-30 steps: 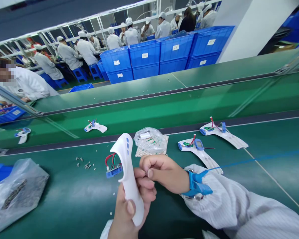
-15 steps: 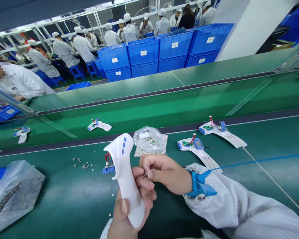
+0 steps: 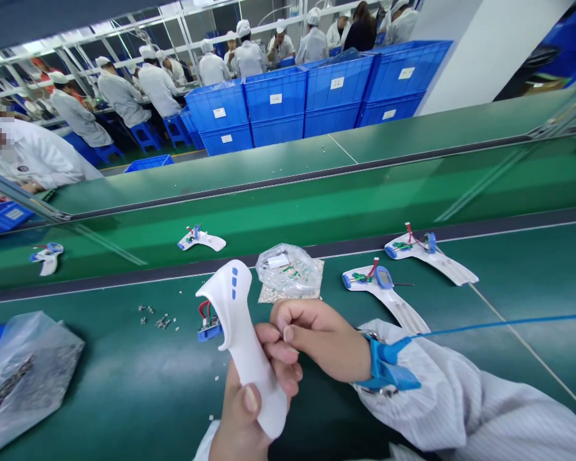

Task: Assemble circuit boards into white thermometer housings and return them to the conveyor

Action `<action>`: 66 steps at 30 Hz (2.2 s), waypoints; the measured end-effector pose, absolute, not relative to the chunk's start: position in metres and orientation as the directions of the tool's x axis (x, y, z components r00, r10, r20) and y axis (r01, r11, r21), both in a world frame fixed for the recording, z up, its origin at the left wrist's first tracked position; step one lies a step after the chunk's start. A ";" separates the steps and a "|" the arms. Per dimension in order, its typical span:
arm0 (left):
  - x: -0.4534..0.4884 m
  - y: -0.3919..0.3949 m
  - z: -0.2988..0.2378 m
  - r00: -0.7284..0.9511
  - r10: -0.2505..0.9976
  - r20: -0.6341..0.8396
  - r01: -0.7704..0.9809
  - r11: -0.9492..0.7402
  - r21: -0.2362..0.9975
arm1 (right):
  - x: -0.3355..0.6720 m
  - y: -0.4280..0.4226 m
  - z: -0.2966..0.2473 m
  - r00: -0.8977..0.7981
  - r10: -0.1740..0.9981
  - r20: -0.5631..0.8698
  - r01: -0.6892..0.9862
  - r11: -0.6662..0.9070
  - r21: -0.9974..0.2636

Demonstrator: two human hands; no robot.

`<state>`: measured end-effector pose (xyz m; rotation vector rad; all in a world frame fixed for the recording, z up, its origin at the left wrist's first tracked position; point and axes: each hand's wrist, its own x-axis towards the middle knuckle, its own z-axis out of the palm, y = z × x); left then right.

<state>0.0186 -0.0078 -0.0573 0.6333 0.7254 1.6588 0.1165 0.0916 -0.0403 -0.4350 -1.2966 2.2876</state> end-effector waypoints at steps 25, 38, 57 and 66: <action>-0.007 -0.012 -0.009 -0.117 0.908 -0.403 0.279 0.420 0.864 | 0.149 0.095 -0.010 -0.881 0.445 0.160 0.088 0.486 -0.869; 0.022 -0.014 0.005 -0.377 0.919 -0.116 0.613 0.341 0.713 | 0.146 0.081 -0.013 -0.809 0.560 0.177 0.215 0.562 -0.799; 0.026 -0.018 0.013 -0.505 0.862 -0.030 0.722 0.442 0.533 | 0.155 0.078 -0.015 -0.637 0.628 0.447 0.131 0.660 -0.740; 0.013 -0.017 0.027 -0.446 0.859 -0.252 0.702 0.511 0.497 | 0.155 0.114 -0.011 -0.798 0.561 0.219 0.265 0.653 -0.710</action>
